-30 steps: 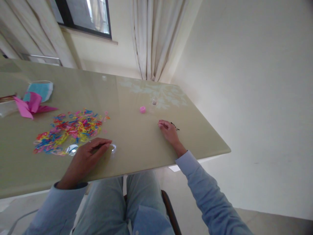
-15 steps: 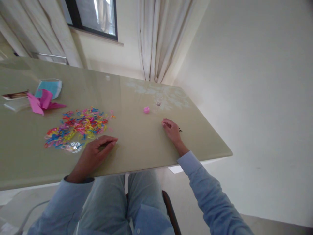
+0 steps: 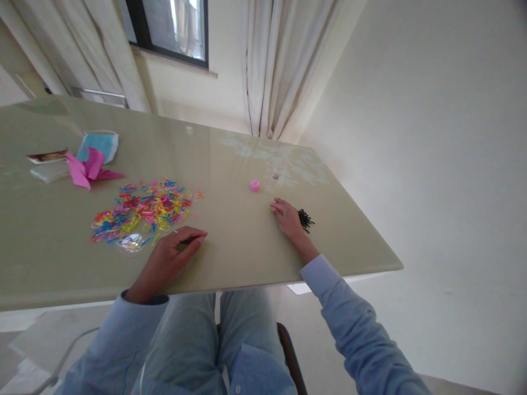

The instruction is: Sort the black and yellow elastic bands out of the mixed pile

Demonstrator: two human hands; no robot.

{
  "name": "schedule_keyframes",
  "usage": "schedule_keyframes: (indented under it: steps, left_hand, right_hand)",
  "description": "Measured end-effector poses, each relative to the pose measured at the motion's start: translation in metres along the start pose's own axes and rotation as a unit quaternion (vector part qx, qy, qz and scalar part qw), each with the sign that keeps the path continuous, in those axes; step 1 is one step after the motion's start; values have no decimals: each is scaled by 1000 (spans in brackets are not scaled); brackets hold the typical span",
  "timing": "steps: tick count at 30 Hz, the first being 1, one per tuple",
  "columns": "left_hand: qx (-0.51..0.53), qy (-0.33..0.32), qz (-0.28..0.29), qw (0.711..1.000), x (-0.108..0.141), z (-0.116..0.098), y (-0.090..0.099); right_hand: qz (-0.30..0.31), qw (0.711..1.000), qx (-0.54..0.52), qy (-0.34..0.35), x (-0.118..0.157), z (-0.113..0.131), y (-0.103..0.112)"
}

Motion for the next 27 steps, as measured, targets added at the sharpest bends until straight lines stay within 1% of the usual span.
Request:
schedule_keyframes:
  steps: [3, 6, 9, 12, 16, 20, 24, 27]
  left_hand:
    - [1, 0, -3, 1000, 0, -1, 0]
    - [7, 1, -7, 1000, 0, -2, 0]
    - [12, -1, -10, 1000, 0, -2, -1]
    - [16, -3, -13, 1000, 0, -1, -1]
    - [16, -13, -13, 1000, 0, 0, -2]
    - [17, -6, -13, 1000, 0, 0, -3]
    - [21, -3, -13, 1000, -1, 1, -3]
    - [22, 0, -11, 1000, -1, 1, -3]
  right_hand:
    - [-6, 1000, -3, 9, 1, -1, 0]
    - [-38, 999, -25, 20, 4, 2, 1]
    - [-79, 995, -54, 26, 12, 11, 4]
    - [-89, 994, -58, 25, 23, 22, 5]
    - [-73, 996, -21, 46, 31, 28, 3]
    - [-56, 997, 40, 34, 25, 22, -3]
    - [-2, 996, 94, 4, 11, 19, -4]
    - [41, 990, 136, -1, 1, 22, -1]
Point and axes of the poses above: each hand's wrist, its own x-axis away from the middle knuckle, its own y-axis out of the back of the hand, z = x × y, the point moved 1 cm from there along -x, towards the middle knuckle, and after that the axes turned 3 degrees about -y, right-handed, at the moved point
